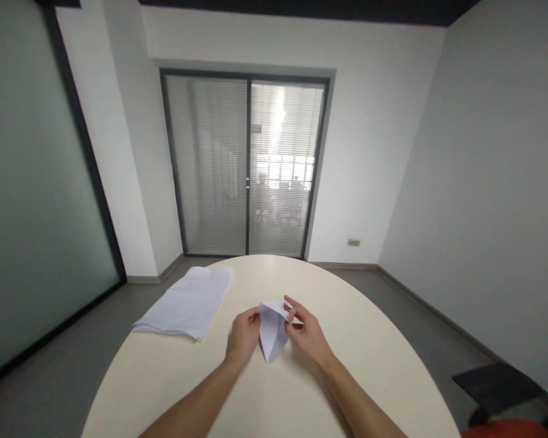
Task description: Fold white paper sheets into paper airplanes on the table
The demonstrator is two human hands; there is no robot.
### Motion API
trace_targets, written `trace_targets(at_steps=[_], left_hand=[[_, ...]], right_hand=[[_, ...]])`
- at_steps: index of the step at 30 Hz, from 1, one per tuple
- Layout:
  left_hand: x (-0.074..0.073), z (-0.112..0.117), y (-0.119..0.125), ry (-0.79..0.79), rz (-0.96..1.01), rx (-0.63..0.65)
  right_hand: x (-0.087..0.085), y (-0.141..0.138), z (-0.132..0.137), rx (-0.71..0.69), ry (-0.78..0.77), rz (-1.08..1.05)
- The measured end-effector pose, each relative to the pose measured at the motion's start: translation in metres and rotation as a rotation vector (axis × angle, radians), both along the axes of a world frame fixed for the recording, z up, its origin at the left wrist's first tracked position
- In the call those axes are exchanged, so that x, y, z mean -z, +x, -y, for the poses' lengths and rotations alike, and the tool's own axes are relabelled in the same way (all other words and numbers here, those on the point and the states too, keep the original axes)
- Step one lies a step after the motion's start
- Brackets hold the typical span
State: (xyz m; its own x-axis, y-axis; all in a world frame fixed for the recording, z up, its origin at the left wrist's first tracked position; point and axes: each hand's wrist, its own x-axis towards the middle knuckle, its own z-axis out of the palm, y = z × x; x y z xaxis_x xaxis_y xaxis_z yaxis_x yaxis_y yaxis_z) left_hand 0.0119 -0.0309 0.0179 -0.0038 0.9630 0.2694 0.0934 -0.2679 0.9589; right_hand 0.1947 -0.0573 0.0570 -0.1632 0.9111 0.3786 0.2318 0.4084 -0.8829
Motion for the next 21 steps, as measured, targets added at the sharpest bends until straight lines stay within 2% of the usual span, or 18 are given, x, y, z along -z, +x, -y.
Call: trace_targets(at_steps=[3,7,9,11,13,16,18,21], left_hand=[[0.002,-0.002,0.000,0.000,0.035,-0.005],[-0.005,0.002,0.003,-0.077,0.126,0.022],[-0.010,0.004,0.004,-0.112,0.179,0.055],[-0.013,0.005,0.006,-0.132,0.230,0.082],[-0.012,0.004,0.007,-0.140,0.276,0.097],[-0.007,0.000,0.006,-0.165,0.303,0.093],[-0.003,-0.003,0.005,-0.151,0.271,0.038],[-0.004,-0.002,0.003,0.002,0.116,-0.161]], right_hand=[[-0.002,0.000,0.002,0.006,0.089,0.076],[-0.002,0.007,-0.002,0.136,0.095,0.006],[0.000,0.011,-0.007,0.144,0.033,-0.059],[0.004,0.015,-0.011,0.080,-0.056,-0.128],[0.008,0.016,-0.015,0.025,-0.148,-0.194],[0.014,0.017,-0.021,0.031,-0.231,-0.270],[0.017,0.017,-0.025,0.064,-0.260,-0.300],[0.020,0.019,-0.028,0.136,-0.300,-0.331]])
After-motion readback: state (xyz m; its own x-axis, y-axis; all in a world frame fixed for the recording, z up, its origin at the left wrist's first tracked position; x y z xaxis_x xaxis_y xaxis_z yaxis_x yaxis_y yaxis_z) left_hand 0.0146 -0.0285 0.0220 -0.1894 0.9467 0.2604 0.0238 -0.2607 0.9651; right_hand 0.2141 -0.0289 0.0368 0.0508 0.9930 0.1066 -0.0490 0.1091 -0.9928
